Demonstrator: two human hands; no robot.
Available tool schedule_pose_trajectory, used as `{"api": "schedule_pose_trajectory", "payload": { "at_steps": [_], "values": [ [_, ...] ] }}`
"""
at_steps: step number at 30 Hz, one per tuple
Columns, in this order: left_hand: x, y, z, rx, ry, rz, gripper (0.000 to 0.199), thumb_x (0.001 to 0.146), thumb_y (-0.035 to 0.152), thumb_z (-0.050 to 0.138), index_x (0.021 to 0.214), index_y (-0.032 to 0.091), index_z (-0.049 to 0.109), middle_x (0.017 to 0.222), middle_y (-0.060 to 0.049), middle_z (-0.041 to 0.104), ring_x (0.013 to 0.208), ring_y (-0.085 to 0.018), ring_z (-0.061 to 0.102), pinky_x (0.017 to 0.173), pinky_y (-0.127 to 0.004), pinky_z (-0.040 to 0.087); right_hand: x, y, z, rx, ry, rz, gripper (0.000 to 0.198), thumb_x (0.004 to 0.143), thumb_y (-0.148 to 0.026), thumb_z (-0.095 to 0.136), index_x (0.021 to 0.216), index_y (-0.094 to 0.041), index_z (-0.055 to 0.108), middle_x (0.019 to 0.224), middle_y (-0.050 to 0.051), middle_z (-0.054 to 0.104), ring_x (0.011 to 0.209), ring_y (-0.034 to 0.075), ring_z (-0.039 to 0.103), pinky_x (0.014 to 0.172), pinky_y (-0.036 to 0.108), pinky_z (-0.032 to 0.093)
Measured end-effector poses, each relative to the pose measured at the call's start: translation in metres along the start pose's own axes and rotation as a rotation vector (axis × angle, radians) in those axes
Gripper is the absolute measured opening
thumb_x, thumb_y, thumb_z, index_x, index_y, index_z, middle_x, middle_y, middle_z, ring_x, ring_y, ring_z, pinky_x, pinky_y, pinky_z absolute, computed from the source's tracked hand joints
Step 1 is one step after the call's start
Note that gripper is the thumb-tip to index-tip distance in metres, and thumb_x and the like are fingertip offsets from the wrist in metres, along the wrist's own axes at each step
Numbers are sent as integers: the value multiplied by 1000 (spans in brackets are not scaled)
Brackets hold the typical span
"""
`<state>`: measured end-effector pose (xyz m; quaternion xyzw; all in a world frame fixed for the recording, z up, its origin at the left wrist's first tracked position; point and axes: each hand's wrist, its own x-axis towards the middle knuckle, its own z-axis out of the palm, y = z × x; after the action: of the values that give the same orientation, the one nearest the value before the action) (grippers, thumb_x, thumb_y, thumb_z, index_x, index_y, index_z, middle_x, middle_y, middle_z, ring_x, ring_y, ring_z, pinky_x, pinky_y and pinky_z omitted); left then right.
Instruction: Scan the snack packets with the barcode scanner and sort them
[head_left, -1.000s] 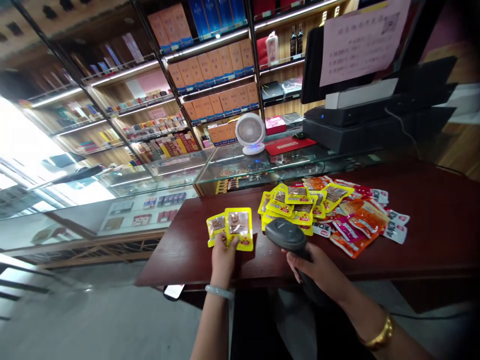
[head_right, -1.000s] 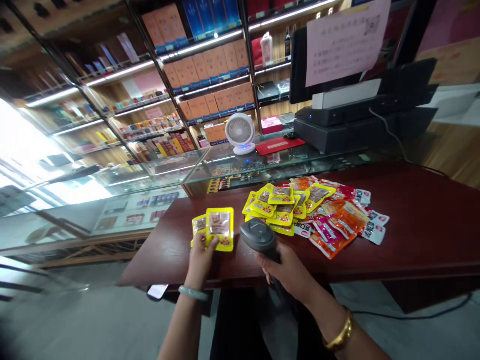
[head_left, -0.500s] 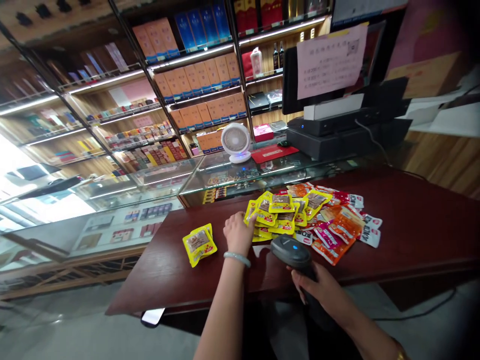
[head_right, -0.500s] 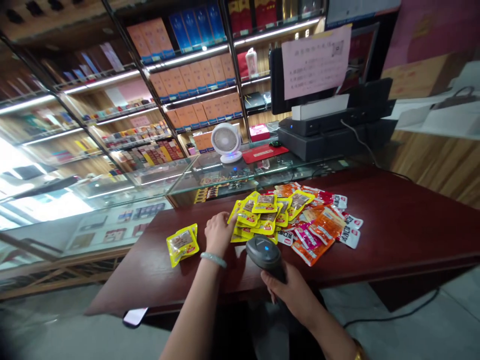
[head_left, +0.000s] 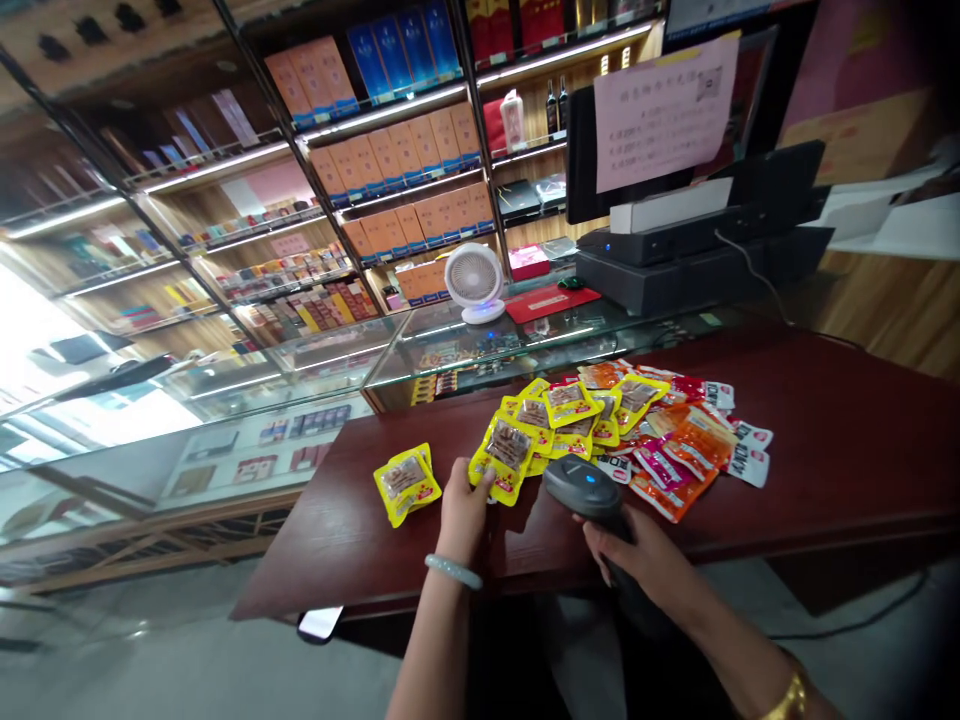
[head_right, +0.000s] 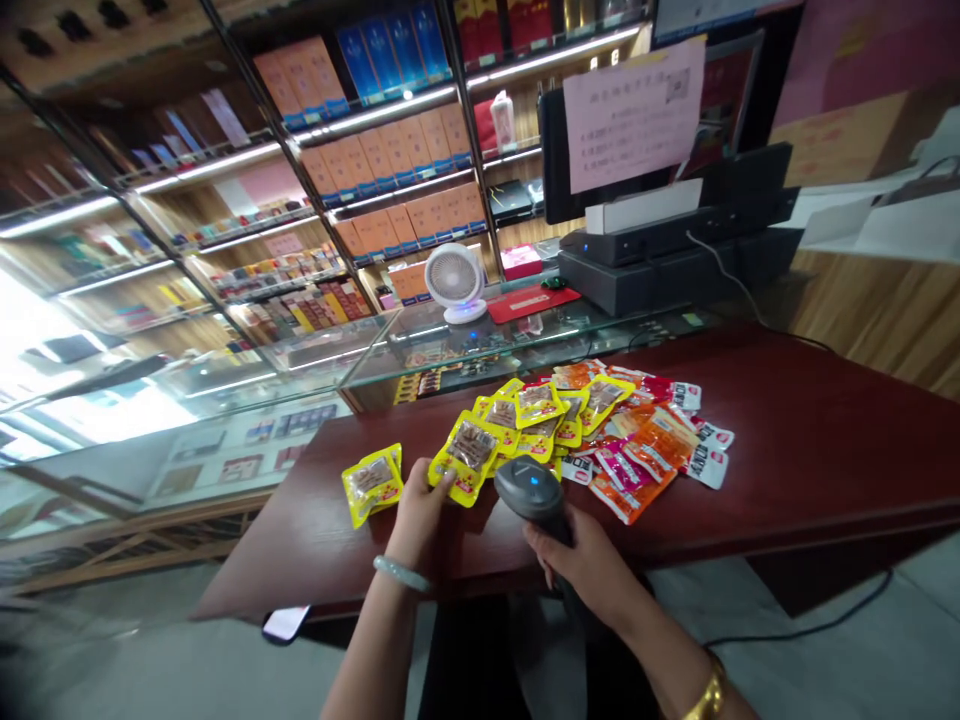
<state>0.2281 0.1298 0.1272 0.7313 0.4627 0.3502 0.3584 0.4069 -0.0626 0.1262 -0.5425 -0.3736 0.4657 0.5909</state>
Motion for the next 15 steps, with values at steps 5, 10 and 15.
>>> {"api": "schedule_pose_trajectory", "payload": {
  "at_steps": [5,10,15],
  "values": [
    [-18,-9,-28,-22,101,-15,26,80,45,61,82,22,49,73,3,56,68,-16,54,66,-28,44,8,-3,16,1,-59,-16,45,84,-58,68,93,-16,58,57,-5,55,49,11,49,50,25,40],
    [-19,-24,-46,37,179,-70,30,77,48,63,85,21,51,77,-1,61,73,-20,59,69,-32,47,9,-7,29,56,-110,-23,45,84,-59,68,91,-15,57,56,-6,53,47,10,48,49,24,37],
    [-4,-42,-79,228,345,-278,34,84,46,58,107,20,52,96,-9,68,87,-25,66,76,-36,50,7,-7,27,73,-98,-6,46,81,-59,71,88,-16,57,57,-6,53,47,10,47,49,25,37]
  ]
}}
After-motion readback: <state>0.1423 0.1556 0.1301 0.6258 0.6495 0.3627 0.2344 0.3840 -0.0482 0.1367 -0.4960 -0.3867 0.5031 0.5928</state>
